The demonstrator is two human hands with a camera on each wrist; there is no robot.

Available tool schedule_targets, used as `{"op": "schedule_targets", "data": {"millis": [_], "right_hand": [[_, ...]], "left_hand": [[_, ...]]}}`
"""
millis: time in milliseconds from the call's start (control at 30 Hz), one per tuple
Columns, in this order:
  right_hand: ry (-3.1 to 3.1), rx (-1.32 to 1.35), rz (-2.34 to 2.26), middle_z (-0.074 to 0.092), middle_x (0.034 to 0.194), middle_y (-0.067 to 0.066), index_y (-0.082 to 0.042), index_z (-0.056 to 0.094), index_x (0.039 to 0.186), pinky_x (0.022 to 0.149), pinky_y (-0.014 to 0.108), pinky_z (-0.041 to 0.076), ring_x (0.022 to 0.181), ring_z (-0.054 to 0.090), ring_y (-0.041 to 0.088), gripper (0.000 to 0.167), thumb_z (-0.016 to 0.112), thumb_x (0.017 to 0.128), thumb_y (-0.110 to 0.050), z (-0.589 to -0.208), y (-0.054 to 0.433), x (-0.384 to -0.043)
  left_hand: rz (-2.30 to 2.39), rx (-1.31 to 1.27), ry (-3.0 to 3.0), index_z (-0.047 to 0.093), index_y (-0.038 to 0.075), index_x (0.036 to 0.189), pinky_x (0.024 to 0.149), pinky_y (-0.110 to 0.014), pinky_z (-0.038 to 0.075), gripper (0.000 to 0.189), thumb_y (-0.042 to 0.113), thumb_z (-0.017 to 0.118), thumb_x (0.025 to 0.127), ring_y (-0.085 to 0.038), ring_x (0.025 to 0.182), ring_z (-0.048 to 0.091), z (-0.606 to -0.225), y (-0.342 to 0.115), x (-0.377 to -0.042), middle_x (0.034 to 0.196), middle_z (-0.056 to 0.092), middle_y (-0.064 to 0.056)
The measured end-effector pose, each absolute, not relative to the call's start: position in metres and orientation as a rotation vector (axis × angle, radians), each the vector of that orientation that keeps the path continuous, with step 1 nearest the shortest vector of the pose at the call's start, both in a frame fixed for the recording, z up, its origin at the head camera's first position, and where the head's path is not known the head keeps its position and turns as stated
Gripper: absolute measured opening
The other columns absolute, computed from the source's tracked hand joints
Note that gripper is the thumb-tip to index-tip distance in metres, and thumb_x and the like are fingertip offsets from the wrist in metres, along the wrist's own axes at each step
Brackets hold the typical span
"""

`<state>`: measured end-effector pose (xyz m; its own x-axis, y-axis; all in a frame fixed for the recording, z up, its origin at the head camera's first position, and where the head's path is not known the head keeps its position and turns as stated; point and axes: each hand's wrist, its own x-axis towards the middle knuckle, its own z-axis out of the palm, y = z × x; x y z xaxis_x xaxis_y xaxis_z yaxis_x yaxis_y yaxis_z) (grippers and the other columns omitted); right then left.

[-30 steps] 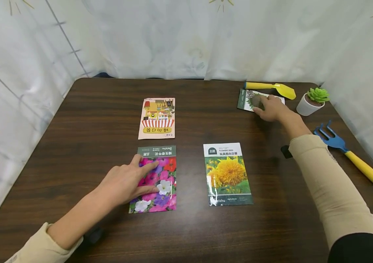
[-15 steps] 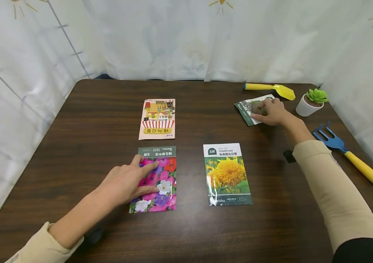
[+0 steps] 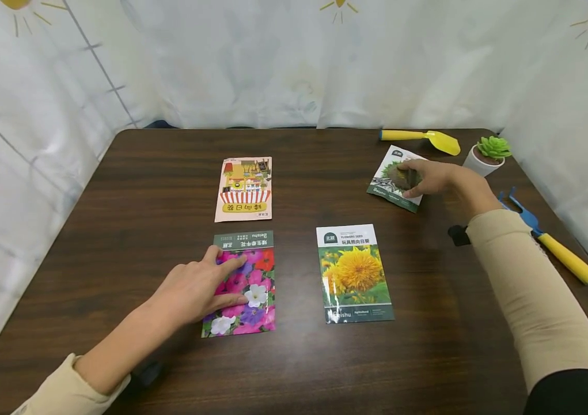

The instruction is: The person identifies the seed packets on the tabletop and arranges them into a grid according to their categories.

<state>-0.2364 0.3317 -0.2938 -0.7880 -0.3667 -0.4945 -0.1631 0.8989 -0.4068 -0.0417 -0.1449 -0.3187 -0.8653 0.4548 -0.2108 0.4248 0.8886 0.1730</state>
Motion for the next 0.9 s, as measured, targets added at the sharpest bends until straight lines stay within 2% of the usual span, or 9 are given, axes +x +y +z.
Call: {"op": "schedule_targets", "data": {"millis": [67, 267, 467, 700, 900], "right_hand": [[2.477, -0.388, -0.461, 0.019, 0.157, 0.035, 0.006, 0.022, 0.157, 0.112, 0.069, 0.024, 0.146, 0.018, 0.054, 0.080, 0.069, 0.099, -0.022, -0.2942, 0.3321, -0.2356], [2.501, -0.392, -0.516, 0.028, 0.150, 0.033, 0.008, 0.027, 0.154, 0.108, 0.065, 0.031, 0.137, 0.031, 0.050, 0.081, 0.072, 0.098, -0.029, -0.2969, 0.3316, -0.2328], [2.454, -0.389, -0.557, 0.027, 0.150, 0.031, 0.006, 0.028, 0.154, 0.105, 0.062, 0.037, 0.130, 0.037, 0.048, 0.081, 0.076, 0.095, -0.019, -0.2925, 0.3292, -0.2340], [2.437, -0.386, -0.558, 0.021, 0.155, 0.031, 0.005, 0.027, 0.154, 0.107, 0.063, 0.036, 0.132, 0.034, 0.048, 0.082, 0.077, 0.093, -0.016, -0.2908, 0.3276, -0.2344], [2.449, -0.398, -0.529, 0.032, 0.144, 0.030, 0.006, 0.028, 0.153, 0.105, 0.061, 0.038, 0.128, 0.040, 0.046, 0.081, 0.077, 0.094, -0.017, -0.2908, 0.3227, -0.2341]], "left_hand": [[0.175, 0.664, 2.807, 0.061, 0.019, 0.145, 0.051, -0.034, 0.049, 0.074, 0.058, 0.078, 0.084, -0.020, 0.057, 0.053, -0.3189, -0.1447, -0.0423, 0.118, 0.056, -0.026], [0.179, 0.659, 2.799, 0.061, 0.019, 0.145, 0.050, -0.033, 0.048, 0.074, 0.057, 0.078, 0.084, -0.019, 0.058, 0.054, -0.3182, -0.1445, -0.0428, 0.120, 0.056, -0.027], [0.179, 0.673, 2.814, 0.061, 0.019, 0.145, 0.049, -0.031, 0.046, 0.073, 0.057, 0.078, 0.085, -0.018, 0.056, 0.053, -0.3183, -0.1446, -0.0421, 0.116, 0.056, -0.026], [0.183, 0.680, 2.824, 0.062, 0.018, 0.144, 0.046, -0.029, 0.041, 0.072, 0.057, 0.077, 0.085, -0.017, 0.053, 0.049, -0.3182, -0.1443, -0.0416, 0.112, 0.056, -0.024], [0.183, 0.674, 2.821, 0.062, 0.017, 0.144, 0.047, -0.030, 0.042, 0.072, 0.057, 0.077, 0.085, -0.018, 0.055, 0.051, -0.3179, -0.1430, -0.0434, 0.112, 0.056, -0.024]]}}
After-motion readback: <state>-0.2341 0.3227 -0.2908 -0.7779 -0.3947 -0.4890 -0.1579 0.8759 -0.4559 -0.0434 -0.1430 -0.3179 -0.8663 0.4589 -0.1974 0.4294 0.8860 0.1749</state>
